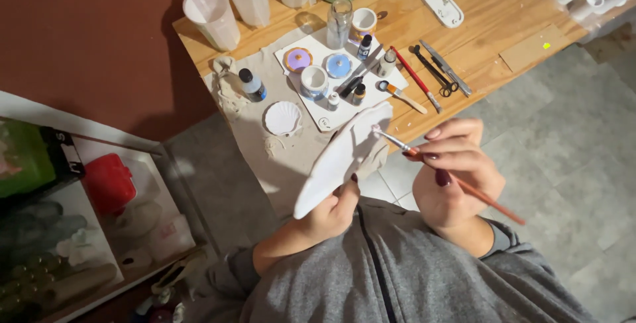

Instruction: Painting a white shell-shaped decorative object using a thin paintbrush and white paint.

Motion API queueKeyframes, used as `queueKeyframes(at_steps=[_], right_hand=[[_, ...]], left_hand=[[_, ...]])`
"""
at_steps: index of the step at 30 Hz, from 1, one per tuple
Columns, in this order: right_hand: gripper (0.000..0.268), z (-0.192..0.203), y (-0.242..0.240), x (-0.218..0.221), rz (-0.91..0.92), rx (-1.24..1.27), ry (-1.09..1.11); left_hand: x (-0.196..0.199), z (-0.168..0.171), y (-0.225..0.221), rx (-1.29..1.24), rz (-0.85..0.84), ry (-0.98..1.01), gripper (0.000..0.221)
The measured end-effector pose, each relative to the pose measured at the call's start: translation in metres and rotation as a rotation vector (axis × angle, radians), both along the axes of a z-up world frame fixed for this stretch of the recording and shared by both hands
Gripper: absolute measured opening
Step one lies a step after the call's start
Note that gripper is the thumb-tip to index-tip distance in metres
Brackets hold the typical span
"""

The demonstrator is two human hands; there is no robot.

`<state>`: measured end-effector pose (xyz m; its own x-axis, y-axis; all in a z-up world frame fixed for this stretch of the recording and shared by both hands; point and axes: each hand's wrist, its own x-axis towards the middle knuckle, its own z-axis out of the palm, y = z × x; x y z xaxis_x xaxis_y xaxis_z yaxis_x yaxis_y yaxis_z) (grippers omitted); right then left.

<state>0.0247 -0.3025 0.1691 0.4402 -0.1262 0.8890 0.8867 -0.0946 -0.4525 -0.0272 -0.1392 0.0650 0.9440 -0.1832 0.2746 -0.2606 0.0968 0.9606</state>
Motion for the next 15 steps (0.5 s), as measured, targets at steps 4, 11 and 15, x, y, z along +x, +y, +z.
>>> queueKeyframes(at_steps=[4, 11, 15], right_hand=[[0.022, 0.000, 0.000, -0.003, 0.088, 0.063, 0.100], [0.021, 0.003, 0.004, -0.002, 0.056, 0.004, 0.065], [0.023, 0.006, 0.008, -0.001, 0.032, -0.018, 0.045]], left_hand=[[0.009, 0.012, -0.007, -0.002, 0.289, -0.372, 0.043], [0.009, 0.019, -0.005, 0.033, 0.281, -0.351, 0.054], [0.010, 0.021, -0.003, 0.031, 0.238, -0.351, 0.057]])
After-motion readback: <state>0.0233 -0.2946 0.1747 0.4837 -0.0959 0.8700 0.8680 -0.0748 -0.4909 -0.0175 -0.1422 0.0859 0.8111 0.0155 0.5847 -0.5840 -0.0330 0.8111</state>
